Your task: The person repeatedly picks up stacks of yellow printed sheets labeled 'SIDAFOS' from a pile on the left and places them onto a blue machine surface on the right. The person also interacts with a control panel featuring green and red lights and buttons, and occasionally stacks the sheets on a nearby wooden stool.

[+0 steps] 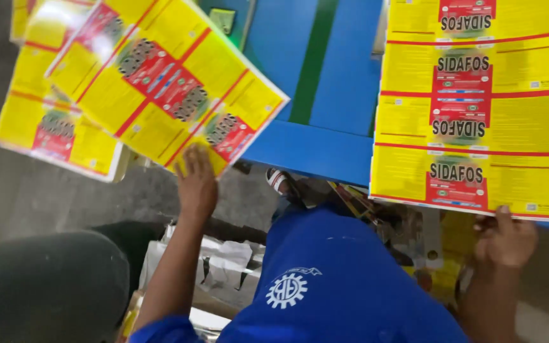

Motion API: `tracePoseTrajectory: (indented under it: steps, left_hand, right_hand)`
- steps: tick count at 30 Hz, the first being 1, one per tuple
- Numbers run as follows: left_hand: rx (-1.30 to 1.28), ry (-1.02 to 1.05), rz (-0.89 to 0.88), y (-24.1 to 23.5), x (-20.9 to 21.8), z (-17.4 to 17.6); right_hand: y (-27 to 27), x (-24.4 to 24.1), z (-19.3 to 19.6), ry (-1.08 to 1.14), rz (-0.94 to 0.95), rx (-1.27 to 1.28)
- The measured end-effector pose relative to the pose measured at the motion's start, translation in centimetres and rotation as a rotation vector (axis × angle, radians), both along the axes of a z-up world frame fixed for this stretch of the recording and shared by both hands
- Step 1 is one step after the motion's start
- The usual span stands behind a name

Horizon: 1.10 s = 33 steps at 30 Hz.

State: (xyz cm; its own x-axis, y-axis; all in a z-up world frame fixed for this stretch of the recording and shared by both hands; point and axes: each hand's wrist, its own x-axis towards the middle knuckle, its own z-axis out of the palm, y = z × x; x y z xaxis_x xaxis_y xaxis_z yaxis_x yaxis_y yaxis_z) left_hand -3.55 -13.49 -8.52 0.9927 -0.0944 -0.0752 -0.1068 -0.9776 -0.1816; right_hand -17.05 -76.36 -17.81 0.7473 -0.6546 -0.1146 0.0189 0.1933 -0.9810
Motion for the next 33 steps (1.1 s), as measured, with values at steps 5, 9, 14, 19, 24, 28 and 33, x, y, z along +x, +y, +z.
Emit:
tracePoseTrajectory:
  steps: [5, 9, 14, 19, 24, 28, 33]
  left_hand:
    - [-0.174, -0.131, 0.126, 3.5, -1.0, -1.3]
    - [-0.352, -0.601, -0.09, 0.9, -0.6, 6.4]
    - [-0.449, -0.644, -0.034, -2.6, -0.4, 9.5]
    - [-0.553, -0.654, -0.084, -4.5, -0.1, 9.3]
    - [-0.559, -0.573, -0.122, -5.7, 0.2, 9.0]
    - [-0.618, -0.56, -0.308, -8.7, 0.3, 8.6]
    - [-0.609, -0.556, -0.567, -15.1, 0.5, 5.7]
  right_hand:
    - [0.2, -3.4, 2.3, 0.011, -0.035, 0.049]
    - [1.9, -3.6, 1.8, -0.016, -0.002, 0.087]
    - [3.2, 1.0, 1.9, 0.074, 0.08, 0.081]
    - [0.6, 7.5, 0.3, 0.057, 0.146, 0.1]
    - [-1.0, 13.8, 0.6, 0.023, 0.151, 0.178]
    - [0.2, 12.8, 0.3, 0.039, 0.104, 0.028]
    - [10.0, 9.5, 5.3, 0.237, 0.188, -0.457]
